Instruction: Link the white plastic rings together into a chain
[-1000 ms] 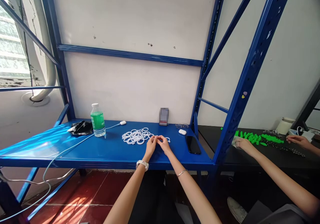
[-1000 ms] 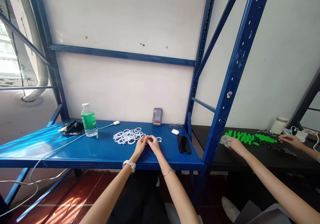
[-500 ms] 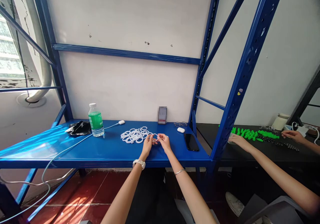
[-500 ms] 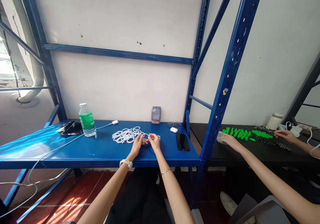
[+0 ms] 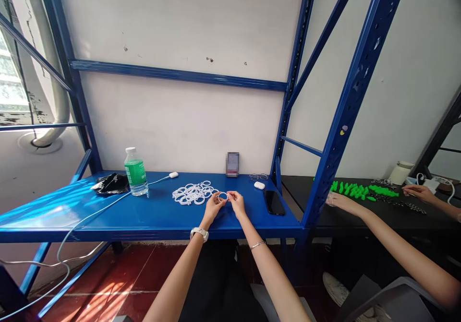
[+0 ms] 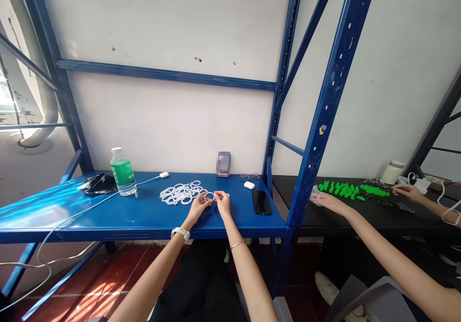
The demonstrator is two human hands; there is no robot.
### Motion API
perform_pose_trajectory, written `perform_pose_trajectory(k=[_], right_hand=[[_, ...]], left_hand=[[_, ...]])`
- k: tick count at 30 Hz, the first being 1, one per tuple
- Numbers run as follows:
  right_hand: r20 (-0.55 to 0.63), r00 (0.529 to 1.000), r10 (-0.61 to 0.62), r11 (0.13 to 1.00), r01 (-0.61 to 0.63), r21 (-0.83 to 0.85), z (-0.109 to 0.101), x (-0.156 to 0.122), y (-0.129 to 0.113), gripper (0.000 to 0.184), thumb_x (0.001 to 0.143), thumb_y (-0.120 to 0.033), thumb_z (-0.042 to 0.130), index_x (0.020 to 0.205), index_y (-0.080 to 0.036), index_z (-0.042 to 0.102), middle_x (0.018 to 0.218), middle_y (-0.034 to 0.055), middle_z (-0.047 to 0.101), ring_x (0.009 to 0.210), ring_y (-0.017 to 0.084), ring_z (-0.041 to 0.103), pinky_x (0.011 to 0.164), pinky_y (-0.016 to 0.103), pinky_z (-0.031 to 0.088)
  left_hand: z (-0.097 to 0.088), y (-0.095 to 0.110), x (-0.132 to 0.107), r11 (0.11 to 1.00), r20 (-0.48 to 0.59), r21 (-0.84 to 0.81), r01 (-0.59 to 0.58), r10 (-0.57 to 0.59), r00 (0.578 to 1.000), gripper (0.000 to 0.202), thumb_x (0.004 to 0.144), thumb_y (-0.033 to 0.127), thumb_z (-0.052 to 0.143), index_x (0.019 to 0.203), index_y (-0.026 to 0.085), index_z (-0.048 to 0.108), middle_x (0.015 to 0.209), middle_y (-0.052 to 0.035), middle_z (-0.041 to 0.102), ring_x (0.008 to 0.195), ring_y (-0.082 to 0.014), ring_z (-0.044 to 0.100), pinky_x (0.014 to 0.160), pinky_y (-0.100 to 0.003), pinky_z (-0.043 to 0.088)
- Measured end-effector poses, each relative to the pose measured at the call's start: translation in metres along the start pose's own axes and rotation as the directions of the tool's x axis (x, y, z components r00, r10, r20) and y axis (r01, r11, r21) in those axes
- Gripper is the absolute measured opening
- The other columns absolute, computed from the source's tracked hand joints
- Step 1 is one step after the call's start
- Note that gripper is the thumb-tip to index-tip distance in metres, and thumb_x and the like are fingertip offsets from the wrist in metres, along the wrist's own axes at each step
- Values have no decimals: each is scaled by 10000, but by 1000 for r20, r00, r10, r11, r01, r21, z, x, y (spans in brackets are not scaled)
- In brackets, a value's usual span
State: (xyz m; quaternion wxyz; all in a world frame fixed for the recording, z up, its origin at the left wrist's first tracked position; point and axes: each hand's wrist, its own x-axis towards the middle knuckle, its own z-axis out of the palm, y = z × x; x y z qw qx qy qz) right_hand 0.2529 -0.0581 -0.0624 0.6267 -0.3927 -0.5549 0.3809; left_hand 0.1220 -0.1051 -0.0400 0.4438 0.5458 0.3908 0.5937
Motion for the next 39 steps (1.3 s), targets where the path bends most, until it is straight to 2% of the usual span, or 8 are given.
perform_pose_trajectory(k=[5, 12, 21, 27, 39], right_hand=[[4, 1000, 13, 1000, -13, 27, 1, 0, 0, 423, 663, -588, 718, 806, -191, 683, 775, 64, 715, 696, 213, 655, 682, 332, 524], [17, 999, 34, 998, -35, 43, 0, -2, -3, 433, 654, -607, 721, 781, -199, 651, 724, 52, 695, 698, 212, 648, 655, 317, 512], [44, 998, 47, 998, -49, 48, 2, -5, -9, 424, 672, -610, 705, 772, -206, 628, 694, 40, 682, 674, 202, 641, 649, 315, 513], [66, 996, 65, 995, -70, 67, 1, -6, -14, 392, 693, -578, 682, 782, -199, 635, 667, 23, 670, 627, 180, 626, 620, 295, 503], [39, 997, 70, 994, -73, 87, 2, -6, -13, 395, 661, -572, 704, 746, -191, 644, 655, 30, 673, 615, 180, 622, 611, 297, 498]], left_hand=[[0, 1, 1, 998, -29, 62, 16, -14, 999, 546, 662, 360, 827, 1120, 148, 620, 826, -51, 725, 796, -212, 719, 781, -336, 567], [-1, 1, 2, 997, -50, 79, 18, -14, 999, 538, 667, 485, 799, 1044, 121, 680, 856, -106, 761, 764, -233, 726, 748, -344, 571], [0, 3, 1, 992, -67, 126, 12, -3, 998, 587, 683, 573, 759, 1050, 121, 685, 812, -100, 760, 751, -235, 726, 714, -332, 566], [0, 3, 2, 992, -66, 122, 13, -5, 998, 561, 686, 591, 734, 989, 119, 706, 771, -93, 753, 720, -226, 713, 689, -320, 550], [2, 7, -1, 989, -57, 150, -11, 20, 998, 547, 707, 622, 680, 922, 121, 713, 698, -61, 711, 658, -195, 674, 658, -292, 522]])
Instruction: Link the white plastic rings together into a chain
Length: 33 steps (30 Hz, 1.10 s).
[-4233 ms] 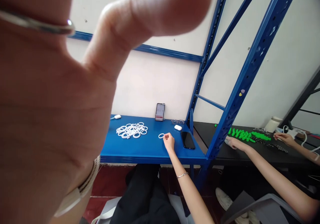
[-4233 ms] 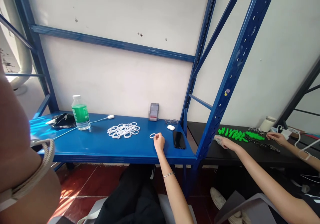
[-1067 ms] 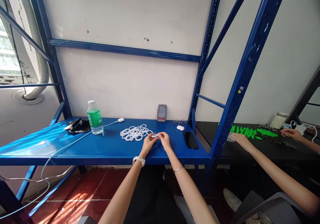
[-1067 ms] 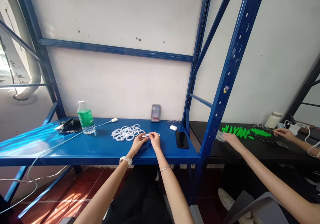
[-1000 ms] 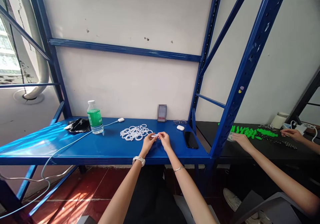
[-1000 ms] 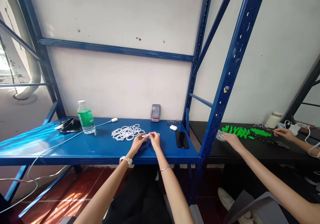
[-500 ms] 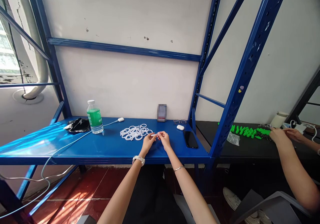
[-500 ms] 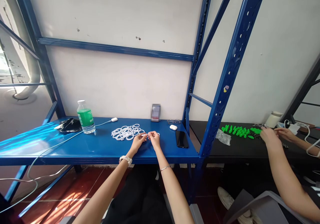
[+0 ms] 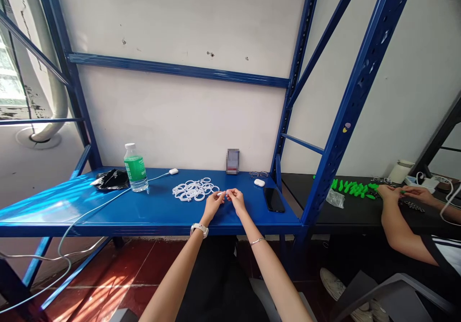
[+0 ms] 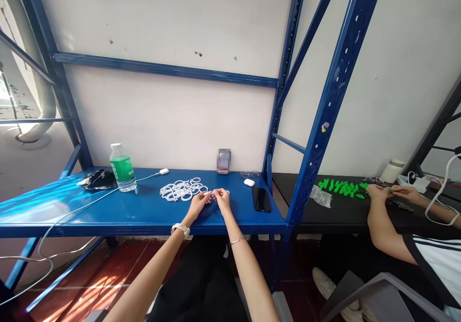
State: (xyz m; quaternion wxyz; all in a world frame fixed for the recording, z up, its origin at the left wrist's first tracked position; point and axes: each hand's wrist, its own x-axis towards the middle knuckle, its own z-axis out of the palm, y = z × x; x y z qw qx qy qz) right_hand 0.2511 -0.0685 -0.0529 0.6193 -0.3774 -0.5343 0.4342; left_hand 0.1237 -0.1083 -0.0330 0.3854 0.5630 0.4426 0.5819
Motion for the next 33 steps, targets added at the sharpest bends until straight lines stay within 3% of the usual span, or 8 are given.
perform_pose_trajectory(k=[12, 33], right_hand=[[29, 1000, 8, 1000, -8, -12, -1, -1, -1, 337, 670, -525, 696, 725, -198, 637, 620, 12, 655, 596, 171, 601, 610, 295, 487], [28, 1000, 8, 1000, -8, -4, -1, -2, -5, 311, 655, -495, 685, 692, -192, 623, 594, 2, 630, 582, 158, 575, 597, 282, 469]], left_hand=[[-1, 3, -2, 997, 19, 79, 0, -1, 1000, 485, 737, 579, 652, 925, 139, 727, 777, -96, 750, 738, -234, 701, 687, -307, 528], [-1, 1, -1, 992, 50, 125, -14, 7, 999, 564, 753, 635, 588, 955, 124, 715, 725, -78, 717, 722, -222, 674, 667, -291, 500]])
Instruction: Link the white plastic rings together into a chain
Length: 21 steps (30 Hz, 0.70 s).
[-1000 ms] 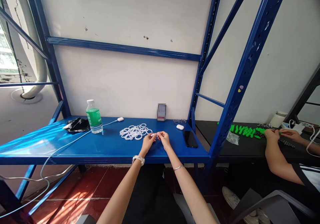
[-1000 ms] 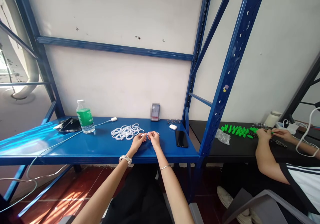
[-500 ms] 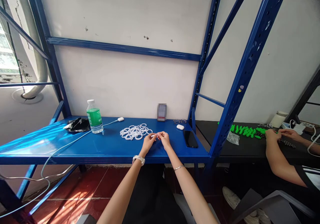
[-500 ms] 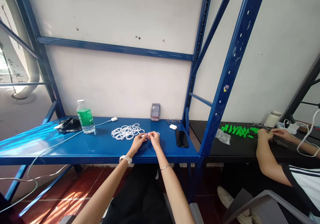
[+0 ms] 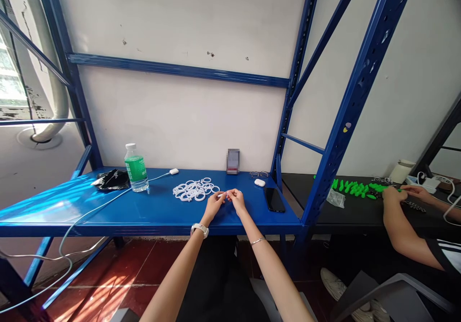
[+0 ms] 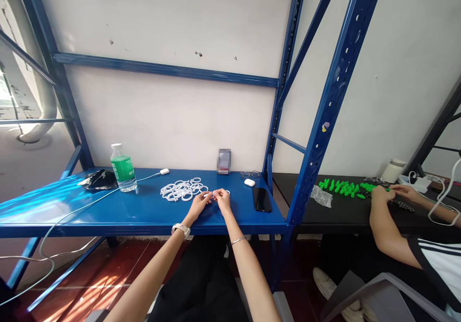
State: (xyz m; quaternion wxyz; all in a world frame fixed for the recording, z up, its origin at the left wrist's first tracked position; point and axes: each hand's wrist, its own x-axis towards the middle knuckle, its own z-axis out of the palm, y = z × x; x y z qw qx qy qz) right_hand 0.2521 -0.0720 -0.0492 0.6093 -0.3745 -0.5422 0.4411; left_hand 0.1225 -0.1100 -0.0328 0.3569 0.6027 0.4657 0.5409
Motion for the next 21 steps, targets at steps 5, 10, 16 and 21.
perform_pose_trajectory(k=[5, 10, 16, 21], right_hand=[[-4, 1000, 3, 1000, -3, 13, 1, -1, -2, 310, 652, -487, 685, 702, -187, 629, 593, 4, 628, 579, 160, 576, 593, 283, 468], [0, 1000, 3, 1000, -3, 12, 1, -1, -3, 318, 656, -497, 696, 703, -191, 625, 593, 6, 630, 577, 164, 579, 589, 285, 467], [-5, 1000, 10, 1000, -10, 21, 1, 0, -2, 338, 641, -521, 701, 682, -198, 611, 579, -3, 618, 553, 153, 558, 578, 282, 461], [-3, 1000, 8, 1000, -8, 17, 1, 0, -2, 351, 643, -534, 704, 674, -202, 595, 575, -9, 607, 548, 148, 549, 578, 280, 459]], left_hand=[[0, 1, 0, 1000, -6, -4, 1, -1, 1000, 567, 755, 644, 578, 955, 131, 710, 713, -76, 710, 723, -226, 673, 671, -297, 502], [0, 2, 0, 1000, 0, -17, -1, 1, 1000, 553, 759, 639, 580, 949, 135, 703, 725, -70, 707, 712, -217, 668, 683, -297, 505], [1, 0, 1, 999, 1, -32, -16, 16, 1000, 544, 765, 626, 579, 945, 127, 697, 741, -72, 707, 686, -205, 655, 670, -296, 500], [1, 1, 0, 999, 5, -33, -19, 19, 1000, 526, 769, 620, 583, 934, 133, 697, 731, -68, 705, 685, -204, 653, 672, -293, 500]])
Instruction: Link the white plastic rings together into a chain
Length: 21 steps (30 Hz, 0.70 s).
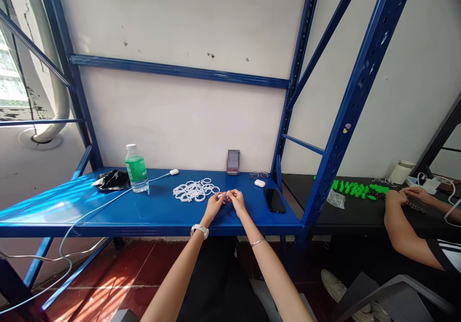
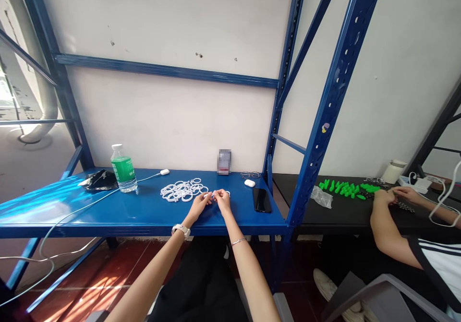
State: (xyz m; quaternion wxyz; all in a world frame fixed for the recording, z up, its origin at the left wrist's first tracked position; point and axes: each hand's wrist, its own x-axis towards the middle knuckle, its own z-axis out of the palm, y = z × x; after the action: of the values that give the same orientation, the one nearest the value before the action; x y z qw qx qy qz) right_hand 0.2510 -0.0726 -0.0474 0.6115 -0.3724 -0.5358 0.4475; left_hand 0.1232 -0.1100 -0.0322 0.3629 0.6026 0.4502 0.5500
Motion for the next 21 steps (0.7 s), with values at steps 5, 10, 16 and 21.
perform_pose_trajectory(k=[5, 10, 16, 21], right_hand=[[2, 1000, 6, 1000, -6, -9, 0, 0, 0, 385, 642, -568, 706, 671, -204, 586, 572, -13, 600, 543, 145, 543, 577, 279, 456], [6, 1000, 0, 1000, 0, -22, 0, 0, -1, 425, 643, -611, 709, 673, -206, 586, 562, -19, 595, 538, 141, 541, 571, 274, 456], [4, 1000, -11, 1000, 11, -17, 1, 0, 0, 461, 638, -645, 716, 668, -204, 586, 563, -14, 598, 529, 139, 538, 560, 270, 456], [2, 1000, -20, 999, 20, -25, 1, 0, 0, 464, 664, -659, 683, 690, -204, 600, 571, -5, 606, 545, 153, 559, 562, 273, 463]], left_hand=[[0, 2, -1, 1000, 5, 4, 8, -8, 1000, 534, 769, 625, 573, 939, 133, 693, 745, -70, 702, 691, -201, 647, 682, -292, 501], [0, 3, -1, 1000, 6, 6, 9, -9, 1000, 546, 772, 642, 556, 929, 137, 695, 747, -71, 703, 693, -201, 649, 682, -292, 504], [0, 4, -2, 1000, -1, -12, 0, 0, 1000, 547, 768, 647, 569, 913, 137, 705, 745, -74, 711, 691, -206, 659, 673, -297, 511], [0, 2, -1, 1000, -5, -17, 7, -7, 1000, 550, 761, 647, 579, 927, 136, 698, 733, -67, 703, 688, -205, 658, 679, -301, 513]])
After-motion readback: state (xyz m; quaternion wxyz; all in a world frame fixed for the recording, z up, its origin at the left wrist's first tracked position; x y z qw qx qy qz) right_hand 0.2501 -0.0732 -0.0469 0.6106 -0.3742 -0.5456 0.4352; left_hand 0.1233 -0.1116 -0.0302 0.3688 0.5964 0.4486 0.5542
